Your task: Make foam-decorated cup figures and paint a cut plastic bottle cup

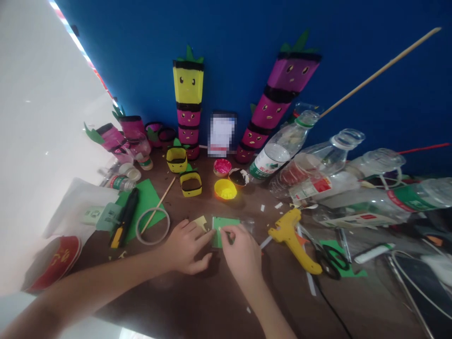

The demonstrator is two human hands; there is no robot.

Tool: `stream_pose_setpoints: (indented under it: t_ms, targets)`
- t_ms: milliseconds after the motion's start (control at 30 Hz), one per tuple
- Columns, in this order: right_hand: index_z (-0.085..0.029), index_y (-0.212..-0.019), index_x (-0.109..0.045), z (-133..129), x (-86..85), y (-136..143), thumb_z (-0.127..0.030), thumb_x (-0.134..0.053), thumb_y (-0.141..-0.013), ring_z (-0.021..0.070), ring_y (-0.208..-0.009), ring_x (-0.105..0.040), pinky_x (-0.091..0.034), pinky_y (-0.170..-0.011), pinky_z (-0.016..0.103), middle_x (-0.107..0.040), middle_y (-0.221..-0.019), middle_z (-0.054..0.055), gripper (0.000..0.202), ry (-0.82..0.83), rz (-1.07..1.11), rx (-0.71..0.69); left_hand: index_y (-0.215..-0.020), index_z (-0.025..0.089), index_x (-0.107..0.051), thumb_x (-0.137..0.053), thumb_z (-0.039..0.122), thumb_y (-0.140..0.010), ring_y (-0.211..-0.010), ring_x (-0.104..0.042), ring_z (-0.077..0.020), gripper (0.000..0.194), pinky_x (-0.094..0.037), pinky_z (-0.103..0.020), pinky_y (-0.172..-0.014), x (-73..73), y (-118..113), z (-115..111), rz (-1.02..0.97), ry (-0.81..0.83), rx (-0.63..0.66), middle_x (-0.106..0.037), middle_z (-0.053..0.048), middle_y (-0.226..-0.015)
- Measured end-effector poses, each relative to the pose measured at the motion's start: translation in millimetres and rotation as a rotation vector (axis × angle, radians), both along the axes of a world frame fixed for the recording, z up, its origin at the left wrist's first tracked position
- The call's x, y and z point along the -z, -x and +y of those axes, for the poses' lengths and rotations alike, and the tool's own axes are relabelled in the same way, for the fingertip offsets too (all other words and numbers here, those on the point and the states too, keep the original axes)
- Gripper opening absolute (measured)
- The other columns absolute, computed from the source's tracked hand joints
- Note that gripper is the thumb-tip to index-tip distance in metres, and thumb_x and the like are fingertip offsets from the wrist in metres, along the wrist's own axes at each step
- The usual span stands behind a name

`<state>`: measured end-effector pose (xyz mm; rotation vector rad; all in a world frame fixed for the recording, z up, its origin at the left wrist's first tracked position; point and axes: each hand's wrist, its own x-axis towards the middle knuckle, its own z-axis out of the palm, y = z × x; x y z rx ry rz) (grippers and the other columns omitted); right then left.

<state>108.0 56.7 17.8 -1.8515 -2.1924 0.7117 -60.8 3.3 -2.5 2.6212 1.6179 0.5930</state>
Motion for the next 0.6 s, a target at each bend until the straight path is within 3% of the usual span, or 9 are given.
stream_pose_setpoints:
  t_ms: [333,600]
  targets:
    - [-0.022,-0.084,-0.061,-3.6,2.3,4.9,-0.032,-0.042,-0.086,0.0216,-0.073,-0.062,-0.039,-0.059,0.030,-0.067,-0.080,0.004,0.021,-0.029,-0.085,-0.053,-0.113,0.018,-0.057,-0.046,0.047,-0.076,-0.072,-0.056,-0.0219,0.048,-0.036,-0.037,-0.065,0.2,0.1,1.1,-0.023,0.015,0.007,-0.061,-0.005,-0.075]
    - [-0.022,-0.079,-0.059,3.1,3.9,-8.9,-0.030,-0.042,-0.085,0.0192,-0.071,-0.058,-0.039,-0.062,0.030,-0.059,-0.077,0.003,0.020,-0.100,0.027,-0.141,-0.119,0.020,-0.052,-0.044,0.050,-0.077,-0.074,-0.054,-0.0224,0.053,-0.036,-0.037,-0.067,0.8,0.4,1.7,0.012,0.043,0.064,-0.059,-0.005,-0.078]
